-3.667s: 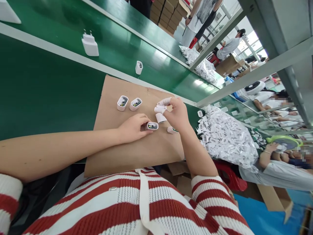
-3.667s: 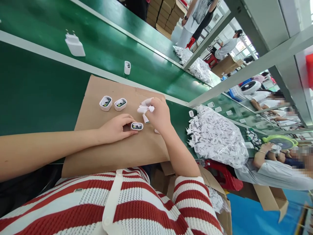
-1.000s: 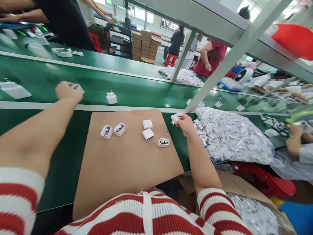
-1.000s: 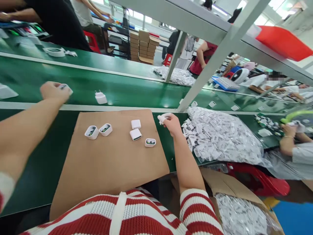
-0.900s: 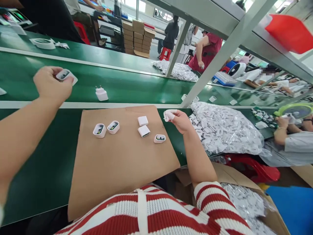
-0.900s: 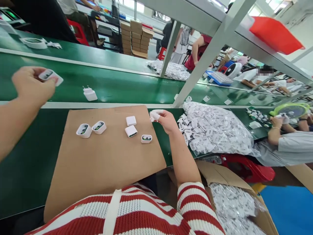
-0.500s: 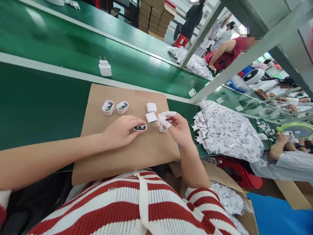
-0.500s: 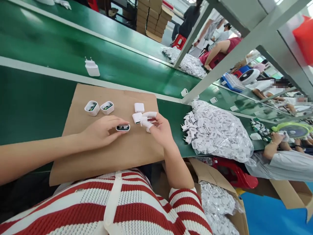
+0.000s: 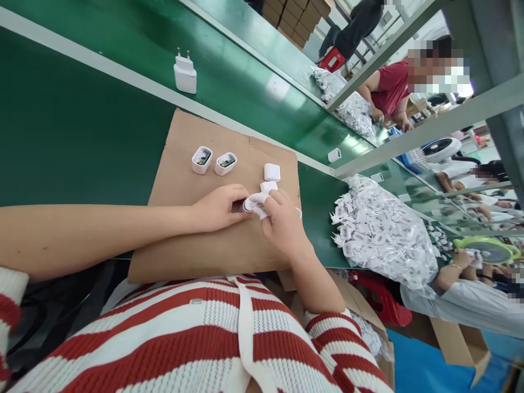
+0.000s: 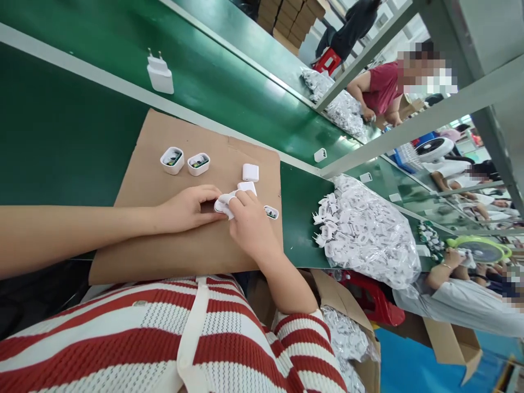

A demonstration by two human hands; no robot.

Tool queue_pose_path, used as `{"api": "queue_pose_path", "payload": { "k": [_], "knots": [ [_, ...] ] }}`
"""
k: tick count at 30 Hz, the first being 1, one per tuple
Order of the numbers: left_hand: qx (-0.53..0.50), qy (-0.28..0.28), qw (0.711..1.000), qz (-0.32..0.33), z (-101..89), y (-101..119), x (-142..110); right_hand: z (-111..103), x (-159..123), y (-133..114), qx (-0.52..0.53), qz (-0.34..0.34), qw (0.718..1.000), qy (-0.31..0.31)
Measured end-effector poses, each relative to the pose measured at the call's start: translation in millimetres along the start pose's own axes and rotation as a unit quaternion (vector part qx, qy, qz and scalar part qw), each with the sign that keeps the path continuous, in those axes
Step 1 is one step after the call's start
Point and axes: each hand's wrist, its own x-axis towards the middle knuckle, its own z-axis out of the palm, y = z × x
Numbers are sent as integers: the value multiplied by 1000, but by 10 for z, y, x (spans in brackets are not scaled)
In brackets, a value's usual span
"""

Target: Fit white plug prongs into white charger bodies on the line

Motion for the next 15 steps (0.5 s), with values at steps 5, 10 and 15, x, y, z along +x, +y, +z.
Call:
{"api": "queue_pose_path", "payload": {
  "k": [5,10,15],
  "knots": [
    [1,1,1000,-3,-5,0,-4,-16,68,-46,-56,-33,997,-35],
    [4,0,1000,-3,-11,13,5,-41,163,-65,-68,-30,995,-65],
    [-8,0,1000,-5,-15,12,-6,-26,201,-12,-34,0,998,-56]
  ]
}}
